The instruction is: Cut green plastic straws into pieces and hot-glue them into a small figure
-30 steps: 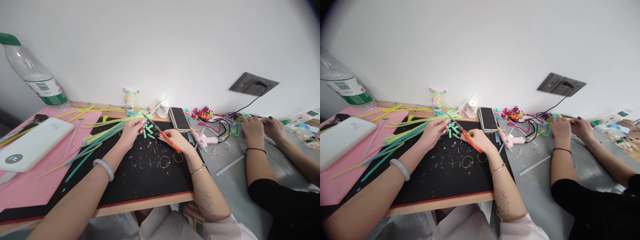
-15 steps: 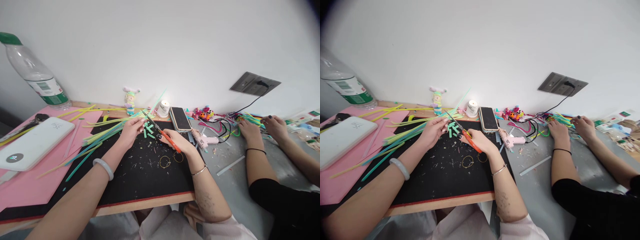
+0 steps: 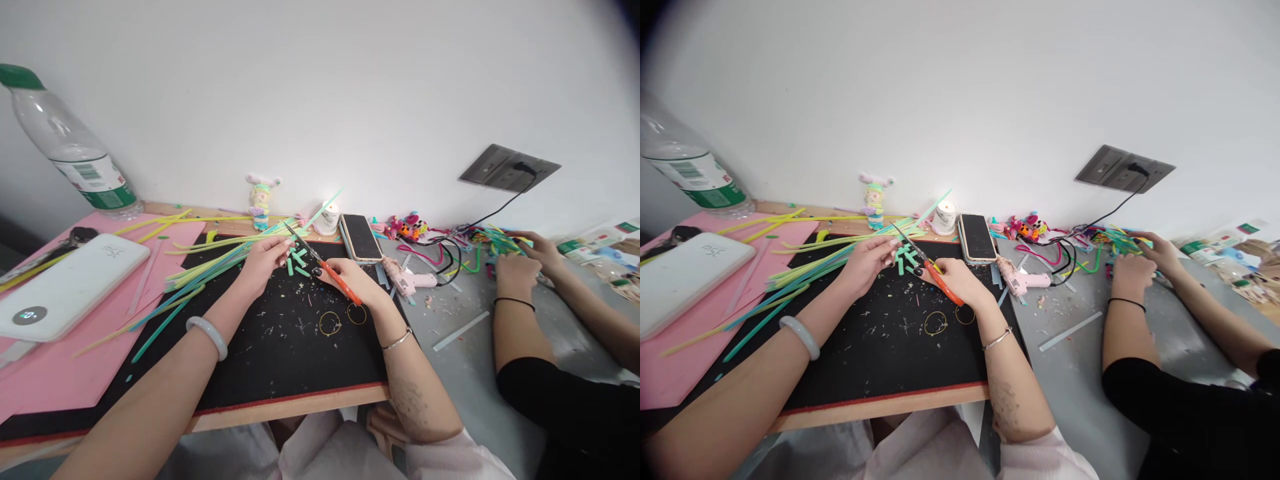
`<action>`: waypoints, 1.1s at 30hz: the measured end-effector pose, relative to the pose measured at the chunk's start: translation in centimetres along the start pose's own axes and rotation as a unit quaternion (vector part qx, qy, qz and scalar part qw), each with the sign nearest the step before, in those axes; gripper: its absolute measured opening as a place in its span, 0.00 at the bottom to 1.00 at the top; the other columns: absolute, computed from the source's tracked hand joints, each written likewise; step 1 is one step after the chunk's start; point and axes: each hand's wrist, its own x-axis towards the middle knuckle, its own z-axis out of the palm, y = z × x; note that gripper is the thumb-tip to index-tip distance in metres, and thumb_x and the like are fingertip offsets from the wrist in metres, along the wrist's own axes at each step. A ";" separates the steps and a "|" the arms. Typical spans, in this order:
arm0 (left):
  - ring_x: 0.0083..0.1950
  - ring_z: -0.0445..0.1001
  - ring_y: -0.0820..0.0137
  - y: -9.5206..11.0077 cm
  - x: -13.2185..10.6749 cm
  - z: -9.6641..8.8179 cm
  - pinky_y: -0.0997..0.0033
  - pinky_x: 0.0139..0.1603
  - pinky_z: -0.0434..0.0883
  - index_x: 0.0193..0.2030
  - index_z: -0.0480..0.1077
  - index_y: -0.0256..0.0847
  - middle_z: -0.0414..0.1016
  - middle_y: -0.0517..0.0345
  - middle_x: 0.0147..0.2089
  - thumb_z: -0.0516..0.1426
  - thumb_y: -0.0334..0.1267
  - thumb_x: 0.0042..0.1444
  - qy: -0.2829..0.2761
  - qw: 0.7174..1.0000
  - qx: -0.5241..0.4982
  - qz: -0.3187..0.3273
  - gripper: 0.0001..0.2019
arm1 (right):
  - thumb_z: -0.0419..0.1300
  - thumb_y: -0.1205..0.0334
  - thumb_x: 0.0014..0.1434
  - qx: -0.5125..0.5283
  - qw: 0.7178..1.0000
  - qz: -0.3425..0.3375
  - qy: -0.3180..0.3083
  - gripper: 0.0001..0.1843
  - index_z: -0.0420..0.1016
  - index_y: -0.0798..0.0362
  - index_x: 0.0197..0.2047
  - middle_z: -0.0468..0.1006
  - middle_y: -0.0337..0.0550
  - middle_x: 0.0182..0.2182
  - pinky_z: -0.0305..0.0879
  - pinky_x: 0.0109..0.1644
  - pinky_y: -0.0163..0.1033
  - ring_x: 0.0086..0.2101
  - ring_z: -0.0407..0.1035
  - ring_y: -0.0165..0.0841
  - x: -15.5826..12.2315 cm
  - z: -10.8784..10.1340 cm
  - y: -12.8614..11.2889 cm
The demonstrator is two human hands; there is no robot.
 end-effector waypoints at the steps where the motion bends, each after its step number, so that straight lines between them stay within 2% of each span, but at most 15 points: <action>1: 0.22 0.57 0.79 0.0 0.0 0.0 0.77 0.24 0.56 0.29 0.72 0.36 0.61 0.63 0.22 0.61 0.42 0.46 0.001 1.000 0.003 -0.001 0.10 | 0.52 0.42 0.53 0.001 1.000 0.002 0.000 0.22 0.59 0.54 0.24 0.55 0.35 0.23 0.46 0.26 0.33 0.25 0.47 0.26 0.0 0.0 0.0; 11: 0.22 0.57 0.79 0.1 0.1 0.0 0.77 0.24 0.57 0.28 0.71 0.36 0.62 0.62 0.23 0.60 0.41 0.45 0.004 1.000 0.003 -0.014 0.09 | 0.50 0.42 0.54 0.006 1.000 -0.007 0.002 0.23 0.54 0.54 0.22 0.51 0.34 0.21 0.42 0.24 0.33 0.24 0.45 0.25 0.1 0.1 0.0; 15: 0.22 0.57 0.79 0.3 0.0 0.1 0.76 0.24 0.56 0.27 0.71 0.35 0.61 0.63 0.21 0.59 0.39 0.46 0.011 1.000 0.017 0.004 0.08 | 0.50 0.41 0.54 0.009 1.000 0.000 -0.006 0.24 0.53 0.53 0.21 0.50 0.34 0.19 0.40 0.23 0.33 0.22 0.43 0.24 -0.1 0.1 -0.1; 20: 0.21 0.57 0.77 0.2 0.0 0.1 0.75 0.24 0.55 0.25 0.69 0.37 0.59 0.64 0.18 0.57 0.37 0.47 0.021 0.998 0.042 0.037 0.06 | 0.49 0.43 0.54 -0.016 1.000 -0.012 0.021 0.24 0.51 0.53 0.20 0.49 0.34 0.20 0.40 0.23 0.33 0.23 0.43 0.24 0.2 0.3 -0.2; 24: 0.20 0.55 0.75 0.2 -0.1 -0.1 0.74 0.23 0.53 0.22 0.67 0.39 0.57 0.65 0.17 0.54 0.36 0.47 0.037 0.991 0.116 0.062 0.06 | 0.51 0.42 0.52 -0.031 0.999 -0.008 0.010 0.24 0.52 0.54 0.19 0.49 0.34 0.20 0.41 0.24 0.33 0.23 0.43 0.24 0.5 0.5 0.0; 28: 0.22 0.55 0.73 0.2 -0.2 -0.3 0.72 0.26 0.52 0.18 0.64 0.40 0.58 0.64 0.17 0.54 0.35 0.45 0.047 0.958 0.255 0.118 0.08 | 0.51 0.43 0.52 -0.043 0.996 -0.009 0.073 0.23 0.54 0.54 0.19 0.50 0.34 0.19 0.42 0.25 0.33 0.24 0.45 0.25 0.7 0.7 0.1; 31: 0.27 0.61 0.69 0.0 -0.2 -0.4 0.70 0.31 0.56 0.18 0.65 0.42 0.65 0.60 0.21 0.54 0.34 0.44 0.019 0.911 0.378 0.163 0.07 | 0.51 0.45 0.53 -0.054 0.989 -0.017 0.138 0.23 0.52 0.53 0.19 0.49 0.33 0.19 0.42 0.25 0.33 0.23 0.45 0.25 0.9 0.7 0.4; 33: 0.35 0.65 0.64 -0.2 -0.1 -0.4 0.67 0.39 0.60 0.22 0.69 0.42 0.70 0.55 0.28 0.54 0.35 0.46 0.008 0.875 0.444 0.192 0.05 | 0.52 0.45 0.53 -0.057 0.984 -0.016 0.169 0.23 0.51 0.53 0.18 0.48 0.32 0.18 0.41 0.25 0.33 0.23 0.44 0.25 1.0 0.6 0.6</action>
